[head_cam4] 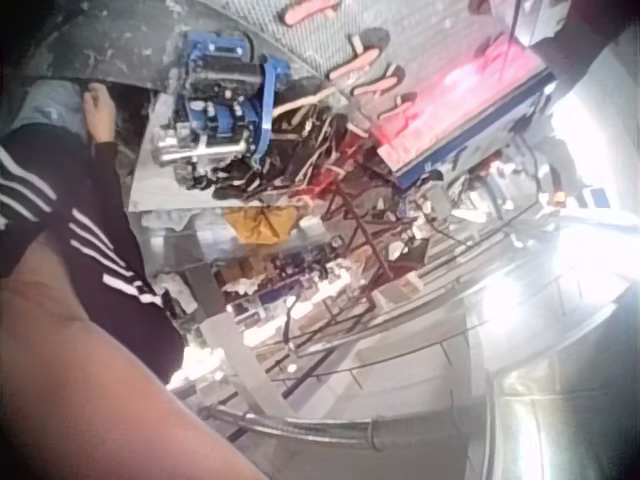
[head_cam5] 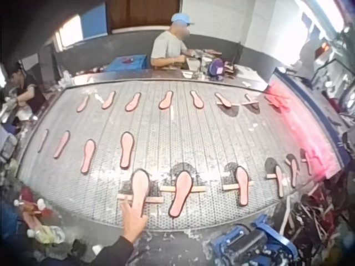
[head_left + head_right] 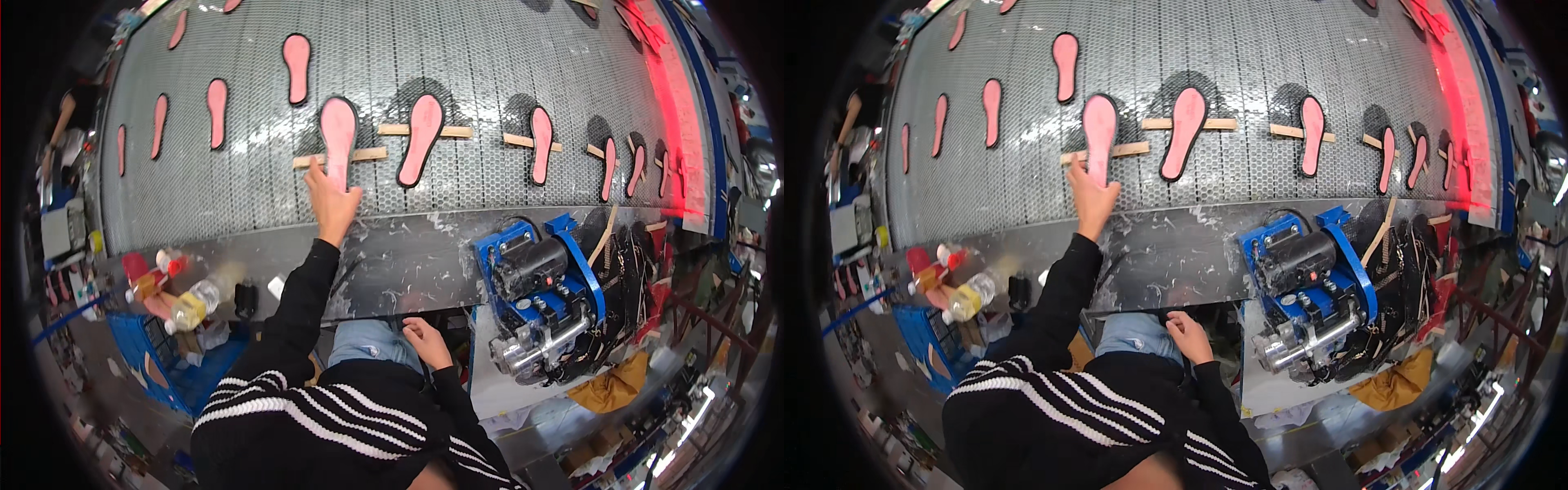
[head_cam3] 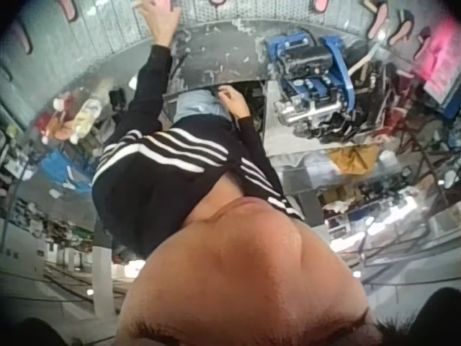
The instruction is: The recorder is assembling and inspecting shoe components on a production line.
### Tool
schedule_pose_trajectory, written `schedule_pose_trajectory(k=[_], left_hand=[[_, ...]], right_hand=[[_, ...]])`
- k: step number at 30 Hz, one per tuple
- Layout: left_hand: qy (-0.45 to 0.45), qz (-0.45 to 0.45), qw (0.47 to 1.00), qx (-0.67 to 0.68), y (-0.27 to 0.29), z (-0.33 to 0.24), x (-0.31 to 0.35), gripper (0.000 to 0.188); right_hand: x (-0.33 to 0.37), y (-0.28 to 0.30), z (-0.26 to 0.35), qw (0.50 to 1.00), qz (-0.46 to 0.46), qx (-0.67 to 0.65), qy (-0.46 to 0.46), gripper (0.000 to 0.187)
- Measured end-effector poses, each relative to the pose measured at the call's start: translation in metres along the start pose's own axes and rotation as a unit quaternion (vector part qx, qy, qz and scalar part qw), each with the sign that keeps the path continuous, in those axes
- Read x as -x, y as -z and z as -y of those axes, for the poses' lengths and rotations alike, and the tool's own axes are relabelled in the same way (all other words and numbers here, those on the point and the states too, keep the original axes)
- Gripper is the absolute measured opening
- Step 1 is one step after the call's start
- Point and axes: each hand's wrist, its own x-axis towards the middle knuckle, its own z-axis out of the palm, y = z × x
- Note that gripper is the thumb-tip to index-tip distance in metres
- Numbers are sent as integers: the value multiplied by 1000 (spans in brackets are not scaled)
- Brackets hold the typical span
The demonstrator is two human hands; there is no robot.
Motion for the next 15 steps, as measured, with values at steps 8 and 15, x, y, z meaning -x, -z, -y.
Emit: schedule_pose_trajectory(k=[8, 15], left_hand=[[-44, 13, 985, -166, -13, 6, 62, 99], [-207, 116, 970, 50, 6, -51, 225, 80]], right_hand=[[79, 21, -78, 997, -29, -35, 61, 30], [196, 87, -227, 975, -176, -124, 51, 27]])
